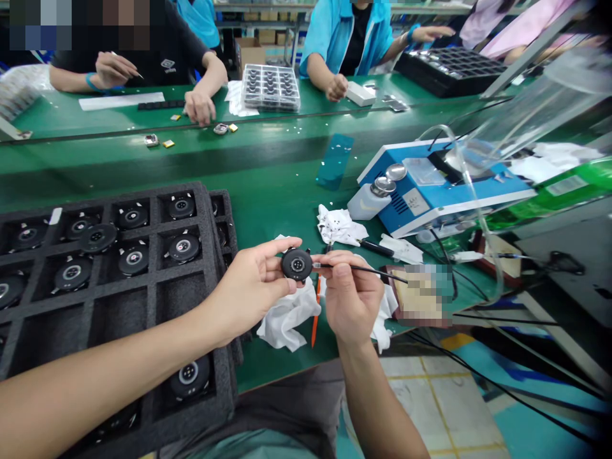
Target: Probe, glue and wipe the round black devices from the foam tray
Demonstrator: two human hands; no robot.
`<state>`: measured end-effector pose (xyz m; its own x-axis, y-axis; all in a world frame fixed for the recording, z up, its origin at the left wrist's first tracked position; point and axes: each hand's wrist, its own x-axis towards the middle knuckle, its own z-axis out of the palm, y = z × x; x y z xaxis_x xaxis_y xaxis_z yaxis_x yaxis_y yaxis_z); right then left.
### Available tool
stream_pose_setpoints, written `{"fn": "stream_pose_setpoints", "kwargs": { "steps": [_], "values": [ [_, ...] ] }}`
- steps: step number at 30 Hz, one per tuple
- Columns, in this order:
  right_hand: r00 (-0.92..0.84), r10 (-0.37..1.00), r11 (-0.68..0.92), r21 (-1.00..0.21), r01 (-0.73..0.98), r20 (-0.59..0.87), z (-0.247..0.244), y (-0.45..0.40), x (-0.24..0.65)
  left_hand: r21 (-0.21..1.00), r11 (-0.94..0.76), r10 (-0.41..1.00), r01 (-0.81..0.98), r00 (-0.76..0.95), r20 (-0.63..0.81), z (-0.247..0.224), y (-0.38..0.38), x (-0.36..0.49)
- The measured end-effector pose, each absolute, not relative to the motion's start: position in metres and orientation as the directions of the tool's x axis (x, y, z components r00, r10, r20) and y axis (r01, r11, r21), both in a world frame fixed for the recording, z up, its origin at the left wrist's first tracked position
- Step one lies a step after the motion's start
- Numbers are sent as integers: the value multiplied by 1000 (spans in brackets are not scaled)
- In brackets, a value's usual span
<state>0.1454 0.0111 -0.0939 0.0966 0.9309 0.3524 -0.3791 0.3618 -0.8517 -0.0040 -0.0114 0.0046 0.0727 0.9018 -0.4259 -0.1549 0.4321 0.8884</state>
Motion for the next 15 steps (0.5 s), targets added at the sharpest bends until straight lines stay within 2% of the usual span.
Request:
{"fn": "stream_pose_setpoints", "kwargs": {
  "steps": [15],
  "values": [
    [77,936,340,-822,-457,344,-95,12,146,884,447,895,-138,68,-442,5,-10,-4]
  ]
}}
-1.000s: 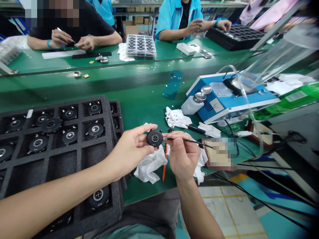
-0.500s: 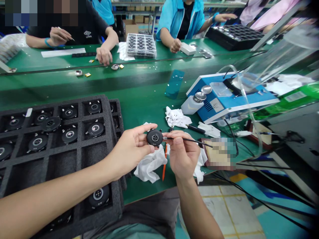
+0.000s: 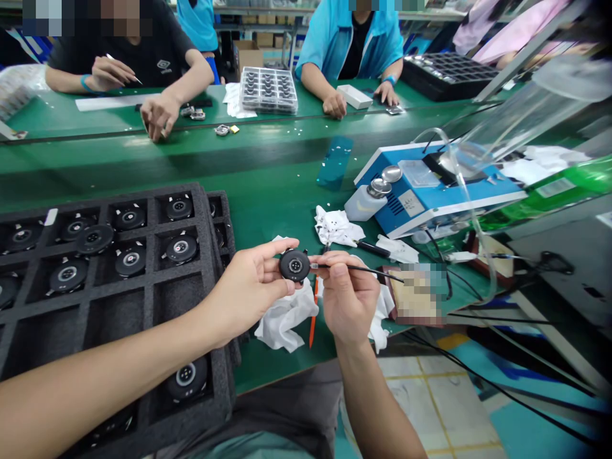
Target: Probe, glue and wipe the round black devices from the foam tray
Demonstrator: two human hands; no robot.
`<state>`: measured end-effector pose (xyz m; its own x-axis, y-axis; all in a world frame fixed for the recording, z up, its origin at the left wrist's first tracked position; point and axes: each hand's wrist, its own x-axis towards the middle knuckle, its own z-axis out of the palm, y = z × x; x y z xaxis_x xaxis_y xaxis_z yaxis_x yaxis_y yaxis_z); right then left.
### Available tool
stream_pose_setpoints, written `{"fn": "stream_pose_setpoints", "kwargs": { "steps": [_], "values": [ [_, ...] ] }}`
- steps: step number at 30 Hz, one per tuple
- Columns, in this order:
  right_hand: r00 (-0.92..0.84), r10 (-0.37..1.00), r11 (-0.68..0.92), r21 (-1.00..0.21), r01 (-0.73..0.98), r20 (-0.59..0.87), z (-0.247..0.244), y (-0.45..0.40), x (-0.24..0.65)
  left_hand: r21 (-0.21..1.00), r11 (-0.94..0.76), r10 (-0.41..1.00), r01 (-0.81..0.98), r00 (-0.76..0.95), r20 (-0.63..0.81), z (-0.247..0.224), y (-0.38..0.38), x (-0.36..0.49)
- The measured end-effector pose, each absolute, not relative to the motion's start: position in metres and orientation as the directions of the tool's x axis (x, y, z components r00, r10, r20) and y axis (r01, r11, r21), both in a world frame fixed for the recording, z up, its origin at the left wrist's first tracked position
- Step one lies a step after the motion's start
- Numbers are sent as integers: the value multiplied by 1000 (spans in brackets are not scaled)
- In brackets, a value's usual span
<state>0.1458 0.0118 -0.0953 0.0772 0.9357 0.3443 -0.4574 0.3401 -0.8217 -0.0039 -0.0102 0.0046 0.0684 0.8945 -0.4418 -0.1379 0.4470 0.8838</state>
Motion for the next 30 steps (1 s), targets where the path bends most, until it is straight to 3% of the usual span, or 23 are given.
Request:
{"fn": "stream_pose_setpoints", "kwargs": {
  "steps": [30],
  "values": [
    [79,950,305,-842,-445,302,-96,11,144,877,460,888,-140,60,-456,5,-10,-3]
  ]
}}
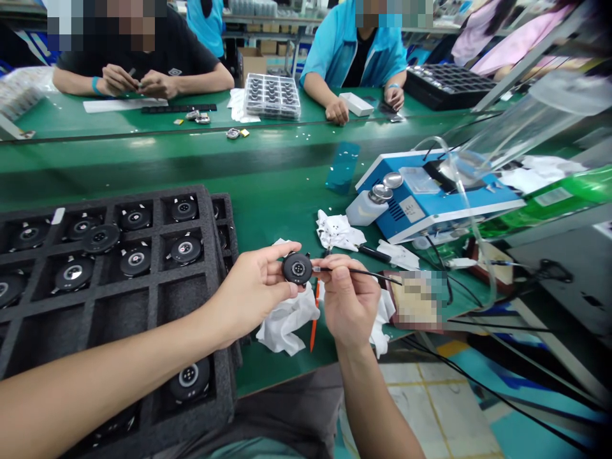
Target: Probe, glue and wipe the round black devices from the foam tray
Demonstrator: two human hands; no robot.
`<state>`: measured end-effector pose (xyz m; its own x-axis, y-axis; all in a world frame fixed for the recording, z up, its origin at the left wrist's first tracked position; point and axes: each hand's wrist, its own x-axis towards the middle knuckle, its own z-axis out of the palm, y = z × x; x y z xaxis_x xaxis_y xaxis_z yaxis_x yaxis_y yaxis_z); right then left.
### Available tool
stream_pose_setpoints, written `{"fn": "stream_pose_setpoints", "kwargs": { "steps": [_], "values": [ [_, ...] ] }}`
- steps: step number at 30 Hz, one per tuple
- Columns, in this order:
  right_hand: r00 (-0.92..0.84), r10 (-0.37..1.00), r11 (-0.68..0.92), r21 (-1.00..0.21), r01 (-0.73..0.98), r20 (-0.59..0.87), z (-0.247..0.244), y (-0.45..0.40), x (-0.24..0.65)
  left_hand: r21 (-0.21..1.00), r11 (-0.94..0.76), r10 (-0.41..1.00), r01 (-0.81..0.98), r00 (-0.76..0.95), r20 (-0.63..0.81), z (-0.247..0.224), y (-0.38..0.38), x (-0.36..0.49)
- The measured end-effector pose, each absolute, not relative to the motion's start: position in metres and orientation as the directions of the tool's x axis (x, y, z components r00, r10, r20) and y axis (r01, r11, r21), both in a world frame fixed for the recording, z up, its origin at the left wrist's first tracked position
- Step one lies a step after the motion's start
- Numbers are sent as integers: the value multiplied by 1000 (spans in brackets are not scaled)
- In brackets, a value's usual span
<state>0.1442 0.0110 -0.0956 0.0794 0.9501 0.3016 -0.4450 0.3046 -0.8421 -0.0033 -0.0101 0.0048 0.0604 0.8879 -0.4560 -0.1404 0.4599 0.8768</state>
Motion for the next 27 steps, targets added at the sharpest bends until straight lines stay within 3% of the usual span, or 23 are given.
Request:
{"fn": "stream_pose_setpoints", "kwargs": {
  "steps": [27],
  "values": [
    [88,951,303,-844,-442,296,-93,10,144,884,445,895,-140,67,-440,4,-11,-4]
  ]
}}
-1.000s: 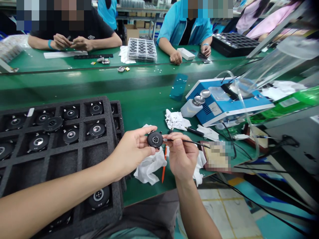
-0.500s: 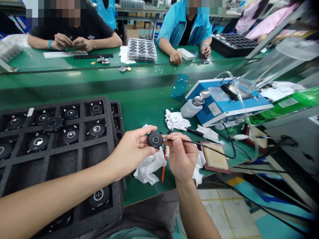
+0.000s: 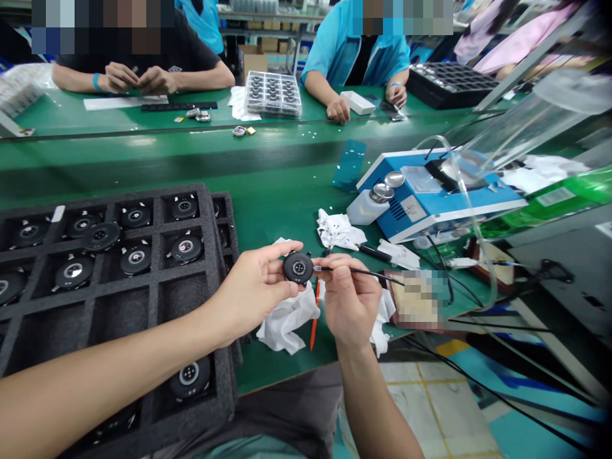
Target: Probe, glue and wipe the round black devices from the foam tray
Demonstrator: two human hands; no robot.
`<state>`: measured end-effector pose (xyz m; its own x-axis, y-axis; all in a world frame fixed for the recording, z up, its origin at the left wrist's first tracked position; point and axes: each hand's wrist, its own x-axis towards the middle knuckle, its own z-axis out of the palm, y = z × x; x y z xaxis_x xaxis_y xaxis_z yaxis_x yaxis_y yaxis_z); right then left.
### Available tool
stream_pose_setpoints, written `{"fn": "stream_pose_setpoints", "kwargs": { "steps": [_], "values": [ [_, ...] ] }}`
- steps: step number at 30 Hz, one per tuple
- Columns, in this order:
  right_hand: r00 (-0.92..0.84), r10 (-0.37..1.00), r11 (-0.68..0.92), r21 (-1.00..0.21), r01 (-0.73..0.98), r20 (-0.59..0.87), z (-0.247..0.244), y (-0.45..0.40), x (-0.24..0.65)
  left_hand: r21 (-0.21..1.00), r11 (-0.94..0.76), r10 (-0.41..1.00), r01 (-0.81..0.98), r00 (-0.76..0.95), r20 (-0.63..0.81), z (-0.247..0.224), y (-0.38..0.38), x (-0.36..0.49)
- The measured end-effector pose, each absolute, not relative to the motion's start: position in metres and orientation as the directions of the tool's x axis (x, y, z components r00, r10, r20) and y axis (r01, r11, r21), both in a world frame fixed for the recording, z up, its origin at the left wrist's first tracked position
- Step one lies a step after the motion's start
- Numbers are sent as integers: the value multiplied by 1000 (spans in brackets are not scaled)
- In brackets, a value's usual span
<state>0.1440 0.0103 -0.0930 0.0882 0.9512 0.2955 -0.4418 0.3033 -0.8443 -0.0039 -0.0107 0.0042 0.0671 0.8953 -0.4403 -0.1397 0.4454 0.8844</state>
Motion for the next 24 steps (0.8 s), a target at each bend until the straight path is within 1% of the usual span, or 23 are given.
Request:
{"fn": "stream_pose_setpoints", "kwargs": {
  "steps": [12,21,24],
  "values": [
    [79,944,318,-821,-474,320,-94,11,144,879,455,891,-141,61,-451,6,-11,-3],
    [105,950,312,-858,-408,295,-94,11,145,884,445,895,-142,64,-440,5,-10,-4],
    [99,951,306,-859,-411,292,-94,11,145,881,451,893,-143,71,-445,4,-10,-4]
  ]
}}
